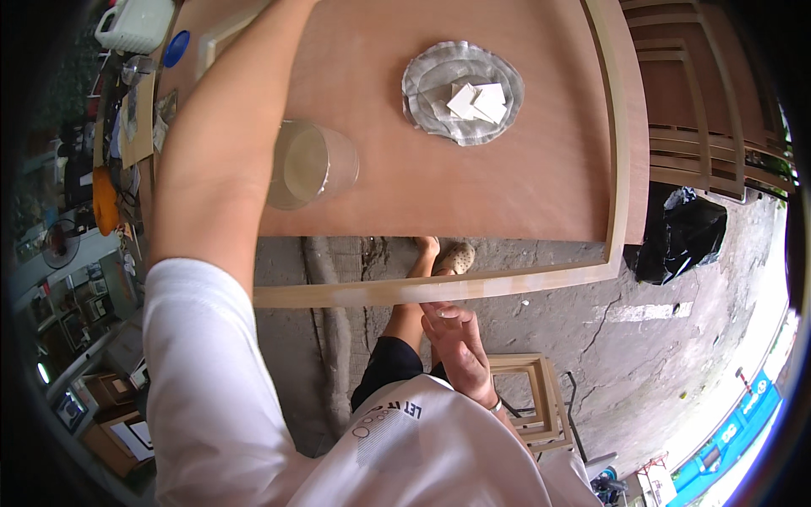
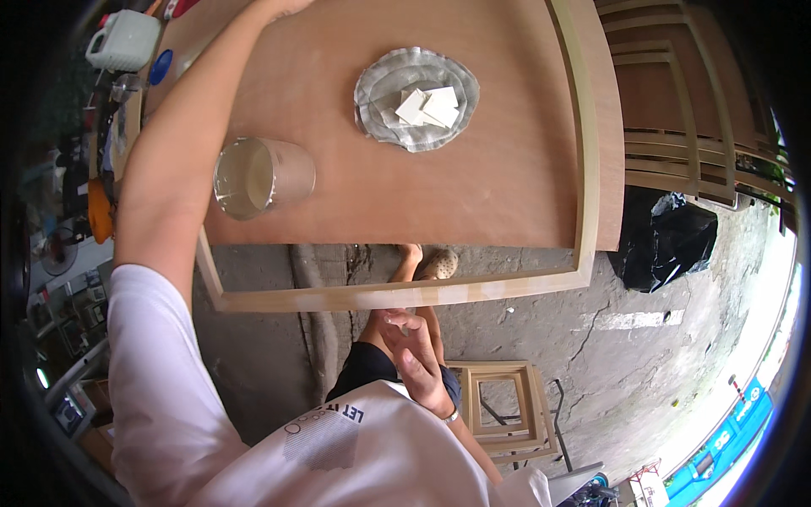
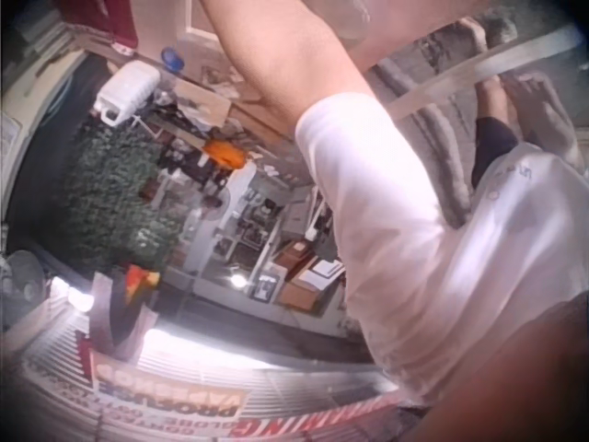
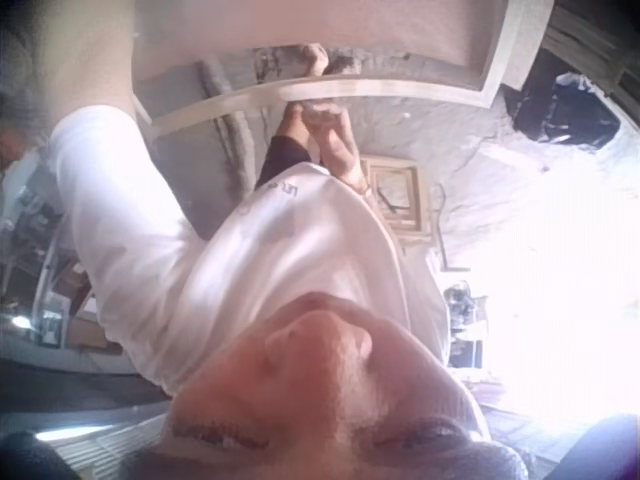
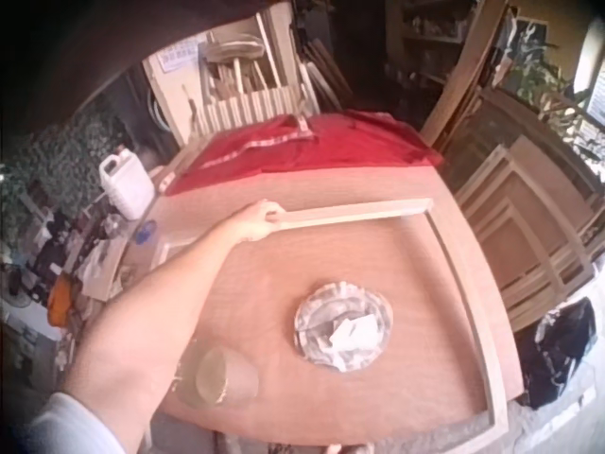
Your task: The person assembles wooden frames by hand, aligning and joining pieces on a workbench. They handle multiple frame components, positioning them and securing joints, then place completed frames aside.
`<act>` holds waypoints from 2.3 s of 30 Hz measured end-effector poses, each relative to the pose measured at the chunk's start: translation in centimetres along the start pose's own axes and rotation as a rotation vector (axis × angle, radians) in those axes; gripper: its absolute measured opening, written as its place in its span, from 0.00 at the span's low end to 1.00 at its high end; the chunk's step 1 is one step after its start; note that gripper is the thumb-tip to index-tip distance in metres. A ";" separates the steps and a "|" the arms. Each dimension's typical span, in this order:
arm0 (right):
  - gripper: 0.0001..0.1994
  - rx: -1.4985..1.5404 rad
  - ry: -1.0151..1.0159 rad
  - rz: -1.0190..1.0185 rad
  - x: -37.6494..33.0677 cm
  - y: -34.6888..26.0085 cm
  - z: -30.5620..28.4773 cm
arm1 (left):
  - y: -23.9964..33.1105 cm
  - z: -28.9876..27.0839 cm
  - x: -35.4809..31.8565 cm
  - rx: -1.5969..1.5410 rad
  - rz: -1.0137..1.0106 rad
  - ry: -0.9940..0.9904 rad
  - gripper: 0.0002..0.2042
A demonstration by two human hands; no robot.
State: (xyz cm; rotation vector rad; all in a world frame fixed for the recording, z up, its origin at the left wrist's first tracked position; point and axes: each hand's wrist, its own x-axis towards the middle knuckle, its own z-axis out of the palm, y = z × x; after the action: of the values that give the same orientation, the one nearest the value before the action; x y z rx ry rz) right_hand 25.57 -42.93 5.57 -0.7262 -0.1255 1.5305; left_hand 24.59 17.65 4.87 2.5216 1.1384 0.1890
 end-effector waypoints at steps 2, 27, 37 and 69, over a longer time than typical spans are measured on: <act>0.28 0.009 0.038 -0.021 0.5 0.3 -0.1 | -0.4 1.7 1.2 -0.007 -0.015 -0.087 0.20; 0.15 -2.395 -1.272 -0.520 26.9 -7.7 19.0 | 6.1 0.4 -43.6 -0.768 -0.264 0.796 0.15; 0.09 -2.513 -1.508 -0.602 29.4 -5.5 18.0 | 10.2 3.4 -51.0 -0.727 -0.531 0.653 0.12; 0.03 -2.661 -1.184 -0.566 26.5 -6.2 19.7 | 11.1 2.3 -53.9 -0.701 -0.410 0.516 0.09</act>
State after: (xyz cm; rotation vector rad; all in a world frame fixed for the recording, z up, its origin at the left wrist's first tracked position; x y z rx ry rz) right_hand 22.96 -10.69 14.57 -1.1553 -3.1842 0.0390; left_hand -2.92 -29.95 8.54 1.6226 1.4247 0.9742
